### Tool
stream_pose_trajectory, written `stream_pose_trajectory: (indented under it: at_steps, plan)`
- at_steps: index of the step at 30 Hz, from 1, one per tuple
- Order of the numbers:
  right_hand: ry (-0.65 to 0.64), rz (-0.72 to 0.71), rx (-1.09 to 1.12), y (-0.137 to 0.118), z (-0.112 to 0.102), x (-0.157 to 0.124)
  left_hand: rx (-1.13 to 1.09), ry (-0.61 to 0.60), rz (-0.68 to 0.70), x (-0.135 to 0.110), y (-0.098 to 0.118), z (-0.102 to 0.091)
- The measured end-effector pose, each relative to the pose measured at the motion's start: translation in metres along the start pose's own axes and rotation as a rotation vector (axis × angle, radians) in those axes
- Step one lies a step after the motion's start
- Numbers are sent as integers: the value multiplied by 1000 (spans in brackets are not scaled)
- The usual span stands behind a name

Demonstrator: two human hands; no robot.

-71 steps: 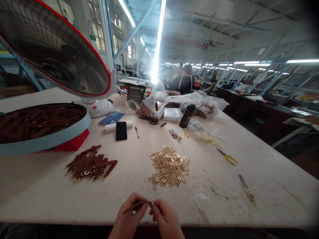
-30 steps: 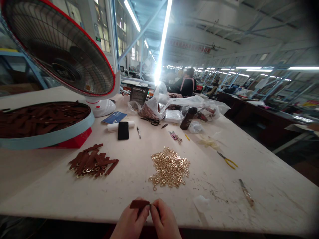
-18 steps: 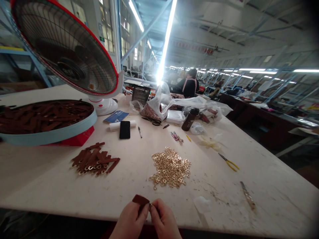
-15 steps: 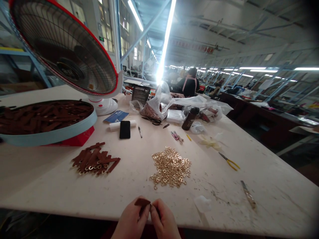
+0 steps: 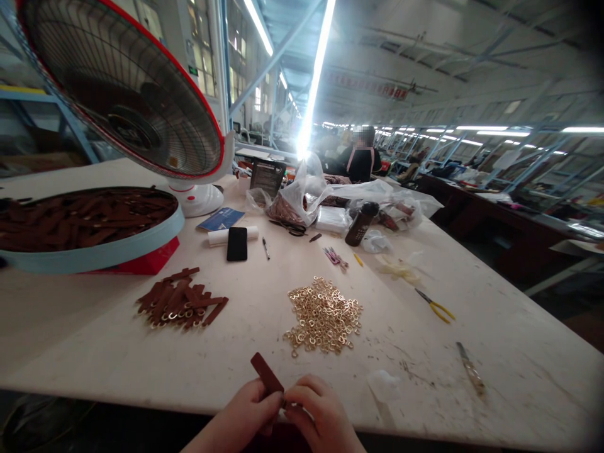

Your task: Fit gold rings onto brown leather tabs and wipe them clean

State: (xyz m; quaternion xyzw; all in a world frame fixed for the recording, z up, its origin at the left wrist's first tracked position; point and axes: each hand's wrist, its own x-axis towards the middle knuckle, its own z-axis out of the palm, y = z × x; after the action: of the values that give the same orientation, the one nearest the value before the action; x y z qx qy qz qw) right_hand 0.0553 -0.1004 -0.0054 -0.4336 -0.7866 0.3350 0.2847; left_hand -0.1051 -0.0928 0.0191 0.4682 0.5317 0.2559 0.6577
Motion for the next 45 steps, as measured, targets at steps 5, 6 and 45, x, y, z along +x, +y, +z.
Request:
stream_pose_trajectory:
  at_steps: [5, 6, 45]
  plan:
    - [-40, 22, -26, -1, -2, 6, 88, -2, 161, -1, -13, 3]
    - [-50, 49, -5, -1, -1, 6, 124, 24, 187, -1, -17, 4]
    - [386, 419, 716, 15, 47, -4, -166, 51, 85, 11, -35, 12]
